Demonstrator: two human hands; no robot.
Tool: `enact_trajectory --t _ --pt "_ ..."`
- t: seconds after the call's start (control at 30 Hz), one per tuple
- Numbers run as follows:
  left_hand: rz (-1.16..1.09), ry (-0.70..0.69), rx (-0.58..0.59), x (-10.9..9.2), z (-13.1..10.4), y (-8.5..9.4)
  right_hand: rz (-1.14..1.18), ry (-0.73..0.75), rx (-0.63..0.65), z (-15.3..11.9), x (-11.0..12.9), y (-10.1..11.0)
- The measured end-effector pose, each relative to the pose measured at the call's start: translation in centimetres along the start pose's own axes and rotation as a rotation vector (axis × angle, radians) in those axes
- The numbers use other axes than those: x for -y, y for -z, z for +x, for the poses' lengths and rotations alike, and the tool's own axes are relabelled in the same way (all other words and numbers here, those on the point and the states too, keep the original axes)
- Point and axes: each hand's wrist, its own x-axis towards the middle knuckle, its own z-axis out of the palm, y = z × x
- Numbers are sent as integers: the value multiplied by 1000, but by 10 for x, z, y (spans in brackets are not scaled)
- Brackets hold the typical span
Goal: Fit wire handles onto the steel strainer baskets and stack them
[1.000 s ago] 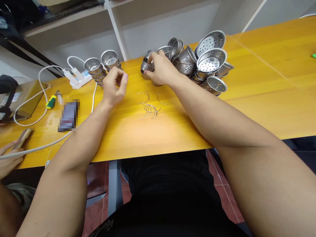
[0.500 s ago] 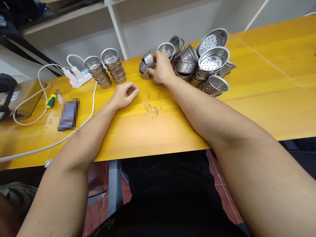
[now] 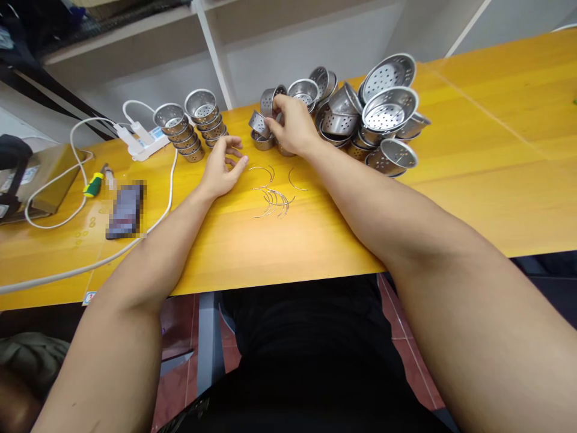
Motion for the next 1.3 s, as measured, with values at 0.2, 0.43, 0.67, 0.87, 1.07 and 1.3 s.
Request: enact_trajectory --t 0.2,0.43,0.67,0.87,1.07,1.3 --pt "-315 113 -143 36 14 -9 84 170 224 -13 42 23" --pt "-468 136 118 -3 8 2 33 551 532 -22 62 17" --pt "-457 174 100 -27 7 13 -31 520 516 -25 59 13" --pt "-651 278 243 -39 2 20 -19 516 614 -25 58 32" --pt "-701 332 219 -39 2 24 26 472 496 -21 48 27" --pt "-716 358 177 -39 3 24 1 422 462 -26 56 25"
